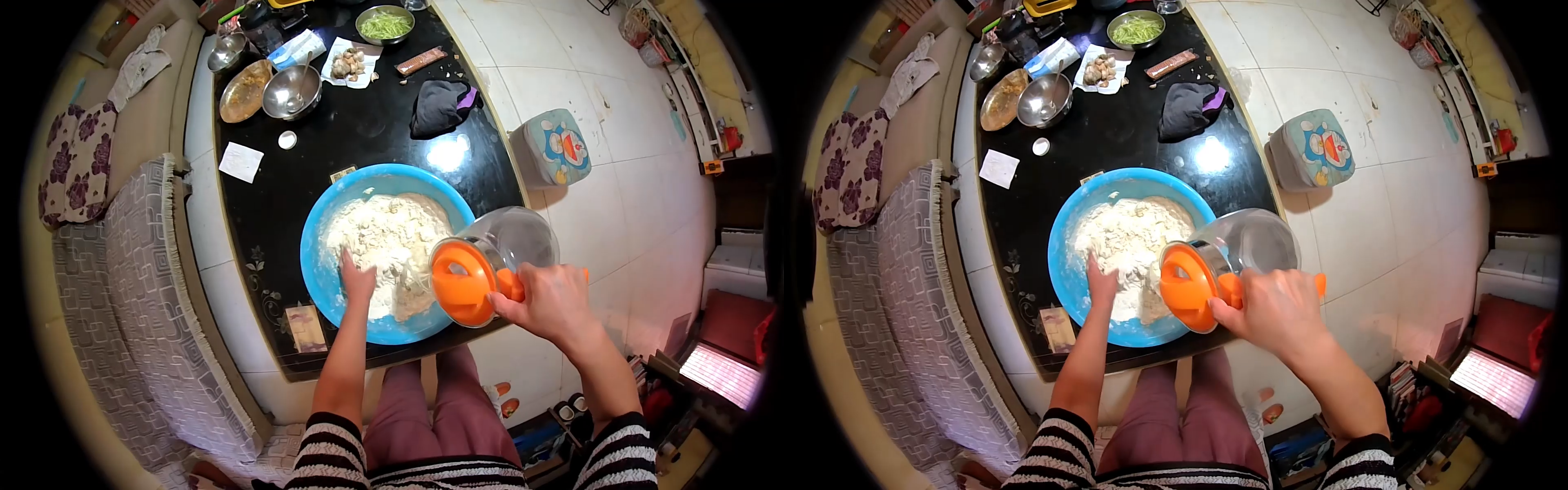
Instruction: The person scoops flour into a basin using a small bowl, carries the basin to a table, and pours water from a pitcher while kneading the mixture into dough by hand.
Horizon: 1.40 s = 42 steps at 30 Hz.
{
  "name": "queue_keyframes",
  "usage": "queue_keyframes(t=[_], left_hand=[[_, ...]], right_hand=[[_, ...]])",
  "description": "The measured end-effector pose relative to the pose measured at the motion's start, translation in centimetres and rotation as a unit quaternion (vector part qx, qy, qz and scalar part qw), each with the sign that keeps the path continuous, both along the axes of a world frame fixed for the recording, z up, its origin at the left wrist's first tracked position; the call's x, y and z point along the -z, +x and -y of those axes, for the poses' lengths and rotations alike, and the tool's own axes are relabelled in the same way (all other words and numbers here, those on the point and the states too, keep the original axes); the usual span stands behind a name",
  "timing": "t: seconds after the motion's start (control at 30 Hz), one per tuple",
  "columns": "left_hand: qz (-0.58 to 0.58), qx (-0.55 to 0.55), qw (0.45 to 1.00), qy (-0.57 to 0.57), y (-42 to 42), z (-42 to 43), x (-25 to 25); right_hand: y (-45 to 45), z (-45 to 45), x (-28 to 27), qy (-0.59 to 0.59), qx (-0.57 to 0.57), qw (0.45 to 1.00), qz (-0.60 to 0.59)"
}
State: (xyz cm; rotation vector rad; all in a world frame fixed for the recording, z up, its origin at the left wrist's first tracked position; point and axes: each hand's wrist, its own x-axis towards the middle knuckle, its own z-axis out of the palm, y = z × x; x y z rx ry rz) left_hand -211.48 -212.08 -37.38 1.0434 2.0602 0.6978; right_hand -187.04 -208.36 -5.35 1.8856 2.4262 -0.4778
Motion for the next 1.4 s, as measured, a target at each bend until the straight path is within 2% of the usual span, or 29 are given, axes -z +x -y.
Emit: queue_keyframes(t=[0.07,0.13,0.17,0.2,0.27,0.37,0.47,0.53,0.6,0.63,0.7,0.8,0.87,0.93,1.0,1.03,1.1,1.13,1.2,1.27,1.3,1.33,1.37,1.4], left_hand=[[0.199,-0.095,0.971,0.089,0.0,-2.7,0.7],[0.196,-0.05,0.978,-0.056,0.4,-5.1,-1.8],[0.057,0.027,0.998,-0.018,0.6,-5.0,0.8],[-0.053,0.091,0.994,-0.006,2.1,-5.0,-3.9],[-0.116,0.194,0.972,0.059,2.6,-3.7,-3.6],[-0.141,0.38,0.914,0.028,2.5,-1.7,-7.9],[-0.091,0.41,0.907,-0.034,0.7,-1.2,-7.9],[-0.17,0.326,0.929,0.034,-0.5,-2.5,-5.8],[-0.184,0.183,0.965,0.04,-0.7,-4.7,-4.7],[-0.182,0.184,0.965,0.04,-0.2,-6.1,-4.8],[-0.155,0.149,0.975,-0.047,1.1,-8.3,-5.0],[-0.175,0.299,0.937,-0.041,3.7,-8.3,-6.3],[-0.189,0.347,0.918,-0.044,5.1,-7.2,-7.7],[-0.143,0.416,0.898,-0.025,5.3,-6.2,-8.6],[-0.127,0.52,0.843,-0.055,5.7,-5.3,-8.7],[-0.128,0.518,0.844,-0.054,5.5,-4.5,-9.0],[-0.096,0.612,0.784,0.028,5.0,-2.2,-9.7],[-0.097,0.61,0.786,0.028,4.5,-1.0,-9.4],[-0.151,0.64,0.725,0.203,2.8,1.1,-7.4],[-0.153,0.658,0.708,0.207,1.1,1.4,-4.6],[-0.21,0.661,0.685,0.224,0.7,1.1,-3.3],[-0.267,0.66,0.66,0.241,0.8,0.0,-4.4],[-0.164,0.65,0.736,0.097,1.0,-1.2,-5.4],[-0.161,0.649,0.737,0.098,1.1,-2.2,-5.2]], right_hand=[[-0.1,-0.5,0.2,0.002,-0.004,1.0,0.003],[0.0,-0.8,0.7,0.0,0.03,0.999,-0.03],[0.1,-0.9,0.9,0.0,0.027,0.999,-0.031],[0.2,-1.0,1.0,0.001,0.038,0.999,-0.021],[0.2,-1.2,1.1,0.002,0.047,0.999,-0.013],[0.4,-1.5,0.7,-0.012,0.065,0.998,-0.003],[0.9,-1.5,0.6,-0.007,0.059,0.998,0.012],[1.4,-1.3,0.7,-0.016,0.071,0.997,0.004],[1.7,-1.4,0.8,-0.019,0.077,0.997,0.006],[1.8,-1.3,0.8,-0.023,0.083,0.996,0.008],[1.7,-1.3,1.0,-0.023,0.081,0.996,0.011],[1.4,-1.6,1.1,-0.023,0.078,0.997,0.013],[1.1,-1.9,1.0,-0.026,0.074,0.997,0.017],[0.8,-2.2,0.9,-0.026,0.065,0.997,0.025],[0.3,-2.6,0.7,-0.019,0.053,0.998,0.015],[0.0,-2.8,0.7,-0.012,0.041,0.999,0.005],[-0.6,-3.2,0.6,-0.007,0.022,1.0,0.013],[-0.9,-3.5,0.6,-0.003,0.004,1.0,0.021],[-1.6,-4.0,0.3,-0.006,-0.004,1.0,0.024],[-2.0,-4.1,0.2,-0.008,-0.009,1.0,0.027],[-2.0,-4.2,0.3,-0.002,-0.011,1.0,0.025],[-2.1,-4.4,0.4,0.004,-0.014,1.0,0.024],[-2.0,-4.4,0.5,0.006,-0.015,0.999,0.028],[-2.0,-4.5,0.6,0.002,-0.014,0.999,0.031]])
